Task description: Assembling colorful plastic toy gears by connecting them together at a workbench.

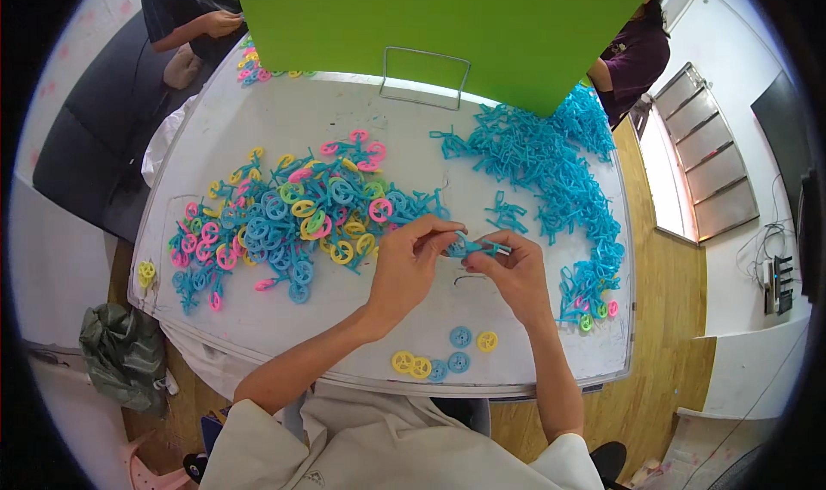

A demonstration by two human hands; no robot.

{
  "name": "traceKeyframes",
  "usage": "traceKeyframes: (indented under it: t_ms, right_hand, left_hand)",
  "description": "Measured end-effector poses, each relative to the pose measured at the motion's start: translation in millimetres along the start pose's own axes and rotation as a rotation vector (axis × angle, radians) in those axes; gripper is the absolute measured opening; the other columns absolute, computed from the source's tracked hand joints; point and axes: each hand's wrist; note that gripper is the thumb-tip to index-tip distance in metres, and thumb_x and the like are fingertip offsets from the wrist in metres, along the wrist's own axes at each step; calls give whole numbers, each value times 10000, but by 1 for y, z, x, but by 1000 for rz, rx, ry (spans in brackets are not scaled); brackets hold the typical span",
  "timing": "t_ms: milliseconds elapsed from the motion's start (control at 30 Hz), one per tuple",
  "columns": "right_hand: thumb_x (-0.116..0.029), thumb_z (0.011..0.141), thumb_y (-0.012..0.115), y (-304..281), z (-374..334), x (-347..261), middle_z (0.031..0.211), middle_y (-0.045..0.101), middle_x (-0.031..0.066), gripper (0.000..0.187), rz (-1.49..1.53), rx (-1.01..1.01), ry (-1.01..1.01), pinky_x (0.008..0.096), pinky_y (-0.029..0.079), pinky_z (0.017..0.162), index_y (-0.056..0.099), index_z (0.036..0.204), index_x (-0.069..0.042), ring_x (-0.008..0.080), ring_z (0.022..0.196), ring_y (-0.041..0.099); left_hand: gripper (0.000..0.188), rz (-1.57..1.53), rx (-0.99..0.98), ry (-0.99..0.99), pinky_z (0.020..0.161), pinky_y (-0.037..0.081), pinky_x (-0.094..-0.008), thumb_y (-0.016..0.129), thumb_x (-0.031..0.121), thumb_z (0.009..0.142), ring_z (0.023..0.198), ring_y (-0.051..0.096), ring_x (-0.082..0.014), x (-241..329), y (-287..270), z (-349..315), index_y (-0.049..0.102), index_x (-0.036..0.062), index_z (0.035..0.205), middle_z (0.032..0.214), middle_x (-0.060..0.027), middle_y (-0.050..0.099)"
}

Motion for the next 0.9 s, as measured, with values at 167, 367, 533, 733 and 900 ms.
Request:
traceKeyframes:
  t_ms: [167,367,533,733,900]
  right_hand:
    - [-68,864,671,-2,2,0,851,682,104,140,-297,38,24,267,553,696,622,944,36,137,758,663]
    - [-172,902,650,2,-2,10,831,692,86,170,124,25,58,265,540,695,634,947,-9,146,757,672]
    - [-216,912,640,3,-1,17,839,693,77,181,425,-3,272,275,543,712,640,947,-39,156,771,679]
    - [-147,904,647,19,-3,18,839,675,89,179,83,215,-33,254,538,684,625,941,27,127,761,664]
    - [-124,905,636,18,-4,19,822,674,92,169,-137,203,-134,249,531,658,610,938,40,135,731,661]
  left_hand:
    - [161,1,29,24,775,532,-260,522,-54,910,858,637,-125,-5,4,-4,647,-23,1007,899,-77,666]
    - [174,153,57,170,739,554,-270,506,-81,903,813,647,-141,-11,8,-8,635,-29,1007,889,-87,656]
    - [161,146,84,194,736,559,-274,498,-87,903,811,649,-149,-14,8,-8,620,-31,992,896,-93,653]
    - [145,140,113,225,715,564,-279,498,-80,900,817,649,-165,-9,13,-7,605,-29,983,907,-106,649]
    - [129,252,80,172,668,553,-282,515,-70,891,804,637,-174,-15,7,-4,598,-21,976,919,-108,633]
Point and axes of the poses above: each hand's wrist, its own z-axis towards the middle knuckle, its own y-axis out of the palm, x = y × z
